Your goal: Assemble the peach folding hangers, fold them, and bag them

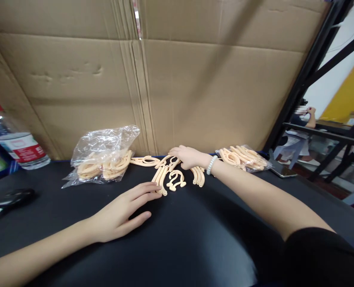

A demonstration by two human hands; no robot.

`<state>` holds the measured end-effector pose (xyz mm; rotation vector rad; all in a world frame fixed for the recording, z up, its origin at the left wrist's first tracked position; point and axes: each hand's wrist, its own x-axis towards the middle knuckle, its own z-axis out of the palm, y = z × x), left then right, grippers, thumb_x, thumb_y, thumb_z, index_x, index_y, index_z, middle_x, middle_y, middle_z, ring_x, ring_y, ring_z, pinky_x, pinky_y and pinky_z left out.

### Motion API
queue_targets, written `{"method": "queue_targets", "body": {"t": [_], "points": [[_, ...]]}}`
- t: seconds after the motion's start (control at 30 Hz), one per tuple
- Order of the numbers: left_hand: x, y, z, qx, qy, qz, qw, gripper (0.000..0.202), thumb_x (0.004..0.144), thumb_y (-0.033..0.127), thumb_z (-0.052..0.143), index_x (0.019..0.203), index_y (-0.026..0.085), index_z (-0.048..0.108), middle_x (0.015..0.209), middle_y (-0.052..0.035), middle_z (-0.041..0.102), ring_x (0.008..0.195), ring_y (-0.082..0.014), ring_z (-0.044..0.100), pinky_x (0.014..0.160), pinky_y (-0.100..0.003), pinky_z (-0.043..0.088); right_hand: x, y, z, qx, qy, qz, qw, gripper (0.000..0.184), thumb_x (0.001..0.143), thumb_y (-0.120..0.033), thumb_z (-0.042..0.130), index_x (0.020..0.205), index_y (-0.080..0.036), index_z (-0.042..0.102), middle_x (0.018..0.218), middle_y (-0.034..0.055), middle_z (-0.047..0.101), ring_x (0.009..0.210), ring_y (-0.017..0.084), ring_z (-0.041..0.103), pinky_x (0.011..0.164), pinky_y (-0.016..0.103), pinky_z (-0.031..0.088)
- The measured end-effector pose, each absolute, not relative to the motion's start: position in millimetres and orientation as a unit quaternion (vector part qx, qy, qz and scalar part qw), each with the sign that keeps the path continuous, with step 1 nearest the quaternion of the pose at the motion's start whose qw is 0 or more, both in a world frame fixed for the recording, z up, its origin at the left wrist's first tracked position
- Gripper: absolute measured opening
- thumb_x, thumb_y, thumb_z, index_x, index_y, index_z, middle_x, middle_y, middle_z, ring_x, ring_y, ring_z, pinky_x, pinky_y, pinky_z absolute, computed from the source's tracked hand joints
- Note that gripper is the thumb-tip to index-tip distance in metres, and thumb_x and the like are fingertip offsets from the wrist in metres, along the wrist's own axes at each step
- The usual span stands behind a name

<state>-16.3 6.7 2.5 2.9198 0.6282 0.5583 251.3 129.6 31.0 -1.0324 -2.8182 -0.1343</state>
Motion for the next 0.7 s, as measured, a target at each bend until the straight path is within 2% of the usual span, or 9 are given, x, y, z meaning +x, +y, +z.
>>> {"method": "queue_targets", "body": {"t": [0.07, 0.13, 0.27, 0.47, 0.6, 0.7], "points": [[-16.9, 6.3, 2.5, 0.960, 0.206, 0.184, 0.053, 0.038, 0.095, 0.022, 0.048, 0.133, 0.019, 0.050, 0.138, -0.0126, 0.053, 0.132, -0.0258, 0.046, 0.110, -0.044, 0.042, 239.7, 143.7, 31.7, -0.334, -0.941, -0.036, 0.031, 0.079, 0.062, 0.004, 0.058, 0.138, -0.014, 0.047, 0.143, 0.0139, 0.049, 0.122, 0.030, 0.050, 0.100, 0.043, 0.045], [-17.4, 5.8, 2.6, 0.959, 0.207, 0.186, 0.056, 0.037, 0.095, 0.022, 0.048, 0.132, 0.018, 0.051, 0.136, -0.0127, 0.054, 0.131, -0.0256, 0.047, 0.110, -0.043, 0.042, 230.3, 153.9, 30.8, -0.329, -0.944, -0.029, 0.001, 0.080, 0.061, 0.003, 0.060, 0.138, -0.017, 0.048, 0.142, 0.0127, 0.050, 0.121, 0.031, 0.051, 0.098, 0.043, 0.046], [-17.5, 6.0, 2.6, 0.960, 0.204, 0.181, 0.068, 0.038, 0.095, 0.023, 0.049, 0.132, 0.020, 0.051, 0.137, -0.0104, 0.055, 0.132, -0.0252, 0.047, 0.111, -0.043, 0.041, 220.3, 164.9, 28.9, -0.333, -0.942, -0.024, -0.029, 0.066, 0.064, -0.001, 0.063, 0.127, -0.018, 0.056, 0.127, 0.0141, 0.057, 0.110, 0.031, 0.057, 0.089, 0.042, 0.048], [-17.8, 6.9, 0.5, 0.963, 0.205, 0.162, 0.072, 0.037, 0.095, 0.025, 0.048, 0.132, 0.022, 0.052, 0.137, -0.0082, 0.058, 0.132, -0.0262, 0.047, 0.113, -0.046, 0.037, 220.5, 169.4, 30.4, -0.327, -0.944, -0.004, -0.038, 0.054, 0.060, 0.001, 0.062, 0.111, -0.016, 0.058, 0.109, 0.0104, 0.058, 0.093, 0.024, 0.058, 0.077, 0.033, 0.048], [-16.3, 5.6, 1.6, 0.961, 0.211, 0.170, 0.059, 0.036, 0.093, 0.023, 0.049, 0.129, 0.019, 0.053, 0.136, -0.0113, 0.056, 0.129, -0.0268, 0.048, 0.108, -0.043, 0.043, 223.2, 168.8, 32.9, -0.322, -0.946, 0.020, -0.030, 0.051, 0.060, -0.001, 0.063, 0.108, -0.016, 0.056, 0.105, 0.0076, 0.060, 0.090, 0.021, 0.057, 0.076, 0.031, 0.047], [-15.2, 4.5, 2.8, 0.960, 0.216, 0.171, 0.054, 0.033, 0.093, 0.023, 0.049, 0.126, 0.018, 0.054, 0.134, -0.0119, 0.056, 0.128, -0.0266, 0.048, 0.108, -0.042, 0.043, 227.2, 168.2, 36.1, -0.322, -0.946, 0.031, -0.019, 0.055, 0.060, -0.001, 0.063, 0.113, -0.016, 0.055, 0.108, 0.0076, 0.060, 0.092, 0.022, 0.058, 0.077, 0.031, 0.048]]}}
